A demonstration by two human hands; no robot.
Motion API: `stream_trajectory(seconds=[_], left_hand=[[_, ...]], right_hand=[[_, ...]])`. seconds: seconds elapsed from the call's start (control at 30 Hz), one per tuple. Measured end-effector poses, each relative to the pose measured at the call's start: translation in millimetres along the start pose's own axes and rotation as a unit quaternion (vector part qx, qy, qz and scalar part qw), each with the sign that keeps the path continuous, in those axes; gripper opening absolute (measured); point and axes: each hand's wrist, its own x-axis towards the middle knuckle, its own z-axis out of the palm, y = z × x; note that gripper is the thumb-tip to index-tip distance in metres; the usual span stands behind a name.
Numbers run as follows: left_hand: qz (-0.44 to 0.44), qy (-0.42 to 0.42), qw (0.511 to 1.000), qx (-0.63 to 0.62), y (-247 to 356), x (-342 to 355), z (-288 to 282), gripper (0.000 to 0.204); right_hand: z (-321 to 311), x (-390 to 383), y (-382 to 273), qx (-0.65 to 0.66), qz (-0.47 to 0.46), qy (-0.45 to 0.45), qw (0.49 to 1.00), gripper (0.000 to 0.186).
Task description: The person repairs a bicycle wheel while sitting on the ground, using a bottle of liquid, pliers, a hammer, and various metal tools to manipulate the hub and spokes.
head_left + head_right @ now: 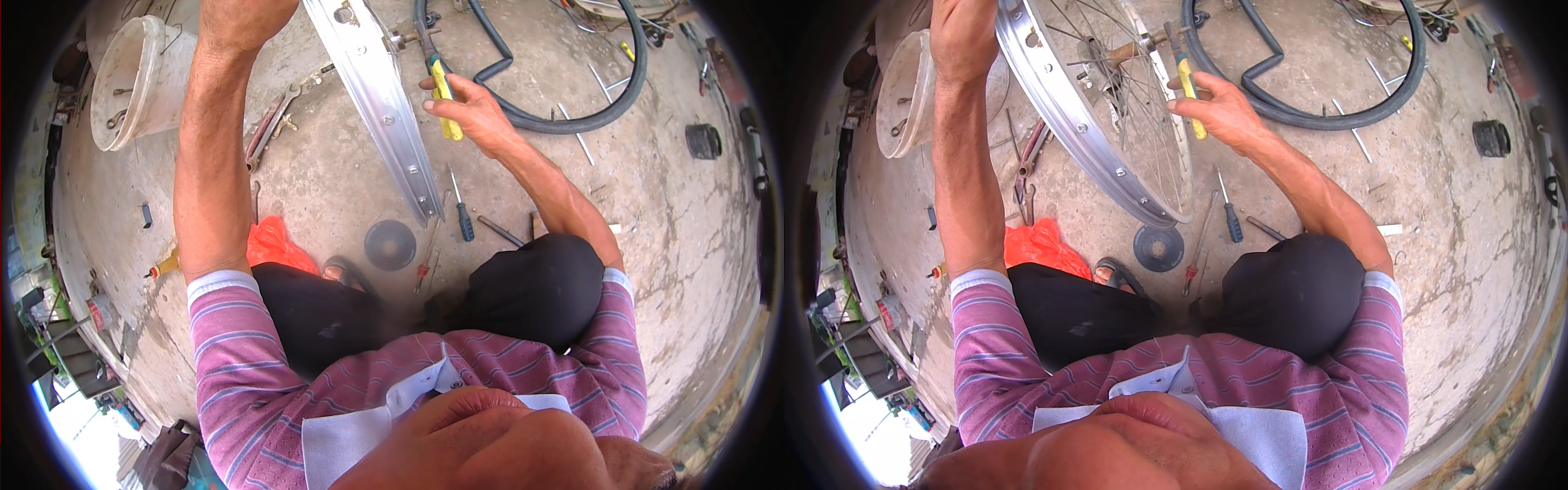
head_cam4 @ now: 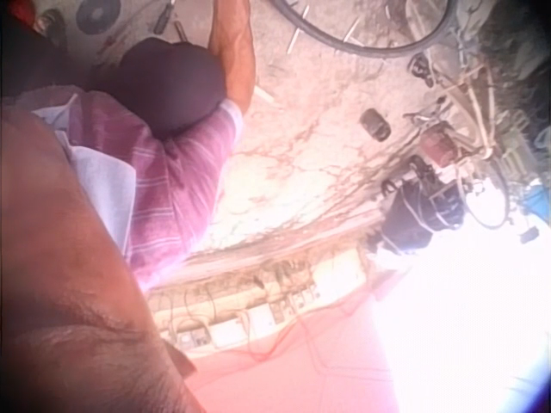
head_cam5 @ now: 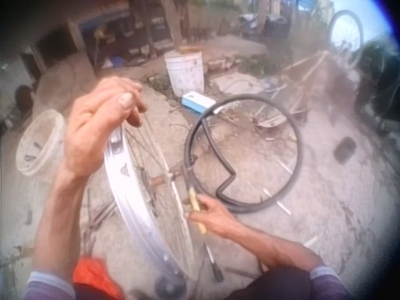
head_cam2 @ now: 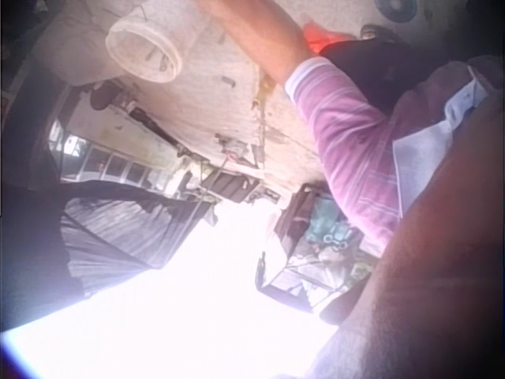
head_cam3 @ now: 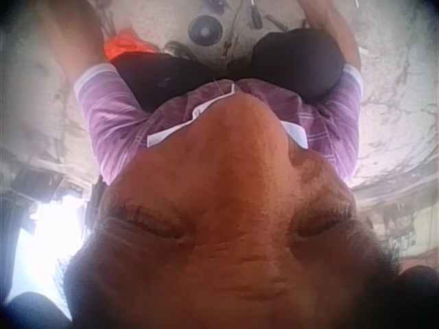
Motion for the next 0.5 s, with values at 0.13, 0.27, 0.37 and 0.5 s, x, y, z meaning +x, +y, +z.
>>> stream_trajectory(seconds=[0.13,0.27,0.37,0.5], left_hand=[[0.020,0.002,1.000,0.009,-2,1,-2,0.036],[-0.007,0.014,1.000,0.016,1,0,-1,0.036],[0.050,-0.026,0.997,0.047,-10,2,-10,0.035],[0.037,-0.016,0.999,0.023,-13,3,-5,0.034]], right_hand=[[-2,0,-2,-0.026,0.017,-0.006,1.000,0.045],[-4,-1,0,-0.029,-0.001,-0.011,1.000,0.049],[-2,-1,-4,-0.007,-0.008,-0.027,1.000,0.051],[-6,-1,-1,-0.007,0.009,-0.028,1.000,0.056]])
